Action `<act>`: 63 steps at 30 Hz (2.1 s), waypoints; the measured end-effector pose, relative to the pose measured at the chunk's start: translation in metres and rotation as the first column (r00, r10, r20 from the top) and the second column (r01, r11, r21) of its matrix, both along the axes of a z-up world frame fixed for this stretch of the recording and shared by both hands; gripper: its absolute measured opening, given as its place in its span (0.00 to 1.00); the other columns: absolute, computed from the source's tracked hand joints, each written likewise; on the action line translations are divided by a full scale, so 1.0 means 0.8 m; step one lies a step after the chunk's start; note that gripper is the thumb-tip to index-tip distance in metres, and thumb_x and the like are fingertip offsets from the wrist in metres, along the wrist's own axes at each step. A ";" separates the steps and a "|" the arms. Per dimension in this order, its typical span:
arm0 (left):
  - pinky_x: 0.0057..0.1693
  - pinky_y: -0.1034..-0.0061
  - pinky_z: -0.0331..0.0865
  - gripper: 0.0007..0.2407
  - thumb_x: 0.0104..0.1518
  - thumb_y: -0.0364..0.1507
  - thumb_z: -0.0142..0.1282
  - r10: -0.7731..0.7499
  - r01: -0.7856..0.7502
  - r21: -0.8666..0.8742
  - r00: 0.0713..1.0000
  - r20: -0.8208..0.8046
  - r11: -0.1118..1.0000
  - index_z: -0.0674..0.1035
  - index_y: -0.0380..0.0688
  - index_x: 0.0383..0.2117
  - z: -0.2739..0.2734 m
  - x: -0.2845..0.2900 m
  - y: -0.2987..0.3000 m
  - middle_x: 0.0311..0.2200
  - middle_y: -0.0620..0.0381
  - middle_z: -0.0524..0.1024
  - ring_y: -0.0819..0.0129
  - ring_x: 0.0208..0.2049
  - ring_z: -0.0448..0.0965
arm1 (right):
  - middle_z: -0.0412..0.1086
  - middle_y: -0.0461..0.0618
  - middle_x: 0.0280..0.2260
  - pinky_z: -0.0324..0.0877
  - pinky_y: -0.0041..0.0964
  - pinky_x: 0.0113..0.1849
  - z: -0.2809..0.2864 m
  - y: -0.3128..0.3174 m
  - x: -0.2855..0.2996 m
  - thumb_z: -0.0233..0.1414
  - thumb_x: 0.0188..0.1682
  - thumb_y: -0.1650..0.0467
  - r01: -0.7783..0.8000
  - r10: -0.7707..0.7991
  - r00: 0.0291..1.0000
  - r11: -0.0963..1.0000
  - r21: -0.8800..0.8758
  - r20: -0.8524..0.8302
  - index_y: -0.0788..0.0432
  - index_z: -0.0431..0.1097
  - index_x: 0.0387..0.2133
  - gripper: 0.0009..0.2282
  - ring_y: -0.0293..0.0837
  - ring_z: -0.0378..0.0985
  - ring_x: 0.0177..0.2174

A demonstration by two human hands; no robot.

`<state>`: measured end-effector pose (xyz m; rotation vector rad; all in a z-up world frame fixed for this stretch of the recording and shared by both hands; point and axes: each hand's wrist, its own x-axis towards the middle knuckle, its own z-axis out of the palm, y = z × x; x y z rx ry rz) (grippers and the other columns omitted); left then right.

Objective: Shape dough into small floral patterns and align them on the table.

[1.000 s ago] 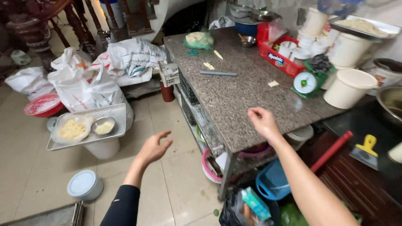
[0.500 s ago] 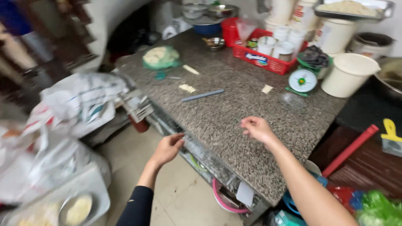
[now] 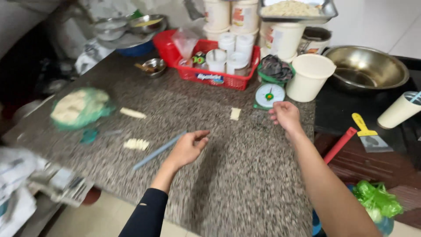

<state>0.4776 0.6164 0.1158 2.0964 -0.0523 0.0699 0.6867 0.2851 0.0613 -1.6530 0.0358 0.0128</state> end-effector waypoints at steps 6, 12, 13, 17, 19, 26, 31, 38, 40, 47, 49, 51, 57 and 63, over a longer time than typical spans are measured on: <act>0.58 0.69 0.71 0.16 0.60 0.33 0.53 -0.051 0.038 0.196 0.997 0.058 0.980 0.80 0.44 0.53 0.002 0.102 0.012 0.49 0.48 0.82 0.59 0.53 0.81 | 0.78 0.52 0.32 0.73 0.40 0.37 -0.031 -0.034 0.147 0.61 0.49 0.64 0.377 -0.177 0.886 0.812 -0.445 0.429 0.61 0.76 0.42 0.14 0.45 0.81 0.32; 0.58 0.69 0.72 0.16 0.60 0.34 0.55 -0.086 0.085 0.177 0.996 -0.004 0.981 0.80 0.43 0.52 -0.043 0.172 0.053 0.51 0.48 0.81 0.59 0.53 0.81 | 0.73 0.62 0.40 0.67 0.56 0.47 0.007 -0.011 0.197 0.62 0.46 0.67 0.543 -0.130 0.797 0.580 -0.607 0.590 0.63 0.74 0.45 0.16 0.63 0.73 0.42; 0.58 0.69 0.72 0.16 0.60 0.34 0.55 -0.090 0.089 0.180 0.996 -0.001 0.980 0.80 0.43 0.52 -0.036 0.183 0.056 0.51 0.48 0.81 0.59 0.53 0.81 | 0.73 0.62 0.40 0.67 0.56 0.47 0.016 -0.006 0.206 0.62 0.46 0.67 0.548 -0.135 0.794 0.580 -0.603 0.592 0.63 0.74 0.45 0.16 0.63 0.73 0.42; 0.58 0.68 0.71 0.17 0.60 0.35 0.54 -0.071 0.104 0.181 0.981 -0.180 0.978 0.78 0.46 0.55 -0.038 0.193 0.065 0.53 0.51 0.80 0.59 0.52 0.81 | 0.70 0.63 0.42 0.65 0.56 0.46 0.015 0.008 0.222 0.63 0.42 0.67 0.573 -0.149 0.793 0.512 -0.640 0.591 0.60 0.76 0.40 0.14 0.65 0.66 0.46; 0.59 0.69 0.71 0.18 0.60 0.35 0.53 -0.048 0.083 0.179 0.980 -0.194 0.980 0.78 0.46 0.56 -0.038 0.199 0.069 0.53 0.51 0.80 0.59 0.52 0.82 | 0.69 0.63 0.42 0.66 0.56 0.45 0.014 0.012 0.233 0.64 0.40 0.67 0.549 -0.153 0.817 0.501 -0.670 0.555 0.57 0.78 0.35 0.11 0.65 0.66 0.45; 0.56 0.70 0.74 0.18 0.61 0.33 0.53 -0.069 0.061 -0.050 0.982 -0.179 0.997 0.76 0.46 0.58 -0.050 0.235 0.041 0.53 0.52 0.81 0.61 0.50 0.83 | 0.67 0.53 0.35 0.65 0.39 0.43 0.084 -0.002 0.209 0.44 0.62 0.66 0.522 -0.419 0.739 0.851 -0.055 0.528 0.61 0.67 0.35 0.11 0.47 0.69 0.38; 0.60 0.70 0.68 0.28 0.56 0.33 0.64 -0.074 0.159 -0.276 0.952 0.296 0.948 0.68 0.39 0.63 0.028 0.239 -0.054 0.57 0.42 0.74 0.60 0.59 0.74 | 0.65 0.44 0.33 0.65 0.37 0.36 0.182 0.035 0.077 0.43 0.60 0.62 0.211 -0.164 0.891 0.975 -0.065 0.424 0.59 0.68 0.34 0.14 0.38 0.65 0.35; 0.36 0.68 0.69 0.11 0.60 0.35 0.62 -0.251 0.305 -0.156 0.923 0.293 0.939 0.84 0.39 0.38 -0.007 0.229 -0.100 0.26 0.49 0.78 0.66 0.27 0.74 | 0.72 0.45 0.34 0.69 0.34 0.39 0.178 0.050 -0.044 0.62 0.46 0.62 0.011 -0.001 0.994 0.996 -0.087 0.113 0.56 0.68 0.40 0.16 0.37 0.73 0.36; 0.32 0.67 0.65 0.11 0.58 0.35 0.61 -0.283 0.344 -0.236 0.924 0.256 0.909 0.84 0.40 0.38 -0.013 0.225 -0.098 0.21 0.51 0.76 0.66 0.23 0.70 | 0.72 0.47 0.33 0.69 0.37 0.37 0.157 0.028 -0.064 0.63 0.45 0.63 0.089 -0.084 0.993 0.994 -0.056 0.079 0.57 0.68 0.38 0.15 0.40 0.73 0.35; 0.38 0.65 0.70 0.12 0.64 0.37 0.58 -0.339 0.401 -0.045 0.825 0.452 0.915 0.84 0.40 0.36 0.034 0.179 -0.133 0.28 0.47 0.78 0.56 0.30 0.79 | 0.76 0.56 0.37 0.72 0.40 0.40 0.063 0.086 -0.197 0.59 0.49 0.68 0.643 -0.328 0.759 0.510 -0.571 0.562 0.60 0.70 0.37 0.08 0.52 0.79 0.37; 0.39 0.62 0.70 0.11 0.63 0.36 0.57 -0.399 0.428 0.068 0.757 0.517 0.901 0.85 0.42 0.39 0.053 0.147 -0.150 0.30 0.46 0.77 0.52 0.33 0.79 | 0.80 0.52 0.41 0.76 0.36 0.43 -0.011 0.089 -0.212 0.54 0.54 0.67 0.529 -0.430 0.848 0.661 -0.531 0.310 0.58 0.72 0.37 0.06 0.46 0.84 0.40; 0.43 0.63 0.74 0.10 0.60 0.34 0.51 -0.707 0.661 0.253 0.675 0.211 0.706 0.86 0.48 0.36 0.072 0.112 -0.163 0.36 0.52 0.75 0.57 0.35 0.81 | 0.80 0.63 0.43 0.76 0.43 0.41 -0.084 0.078 -0.209 0.53 0.53 0.67 0.355 -0.386 0.915 0.908 -0.221 -0.116 0.60 0.75 0.40 0.09 0.55 0.81 0.42; 0.52 0.69 0.77 0.22 0.62 0.43 0.52 -0.942 0.938 -0.100 0.335 0.030 0.331 0.74 0.44 0.57 0.098 0.095 -0.177 0.40 0.54 0.82 0.65 0.43 0.83 | 0.77 0.52 0.40 0.75 0.44 0.45 -0.102 0.052 -0.244 0.47 0.55 0.61 0.163 -0.310 0.944 0.151 0.975 -0.110 0.55 0.72 0.43 0.13 0.45 0.79 0.43; 0.54 0.65 0.75 0.26 0.63 0.47 0.46 -0.645 0.396 -0.913 0.725 0.242 0.102 0.74 0.37 0.58 0.107 0.157 -0.260 0.44 0.51 0.82 0.63 0.48 0.81 | 0.76 0.48 0.41 0.75 0.42 0.46 -0.024 0.071 -0.210 0.46 0.57 0.58 0.081 -0.244 0.969 0.157 0.984 -0.041 0.54 0.72 0.43 0.14 0.47 0.78 0.41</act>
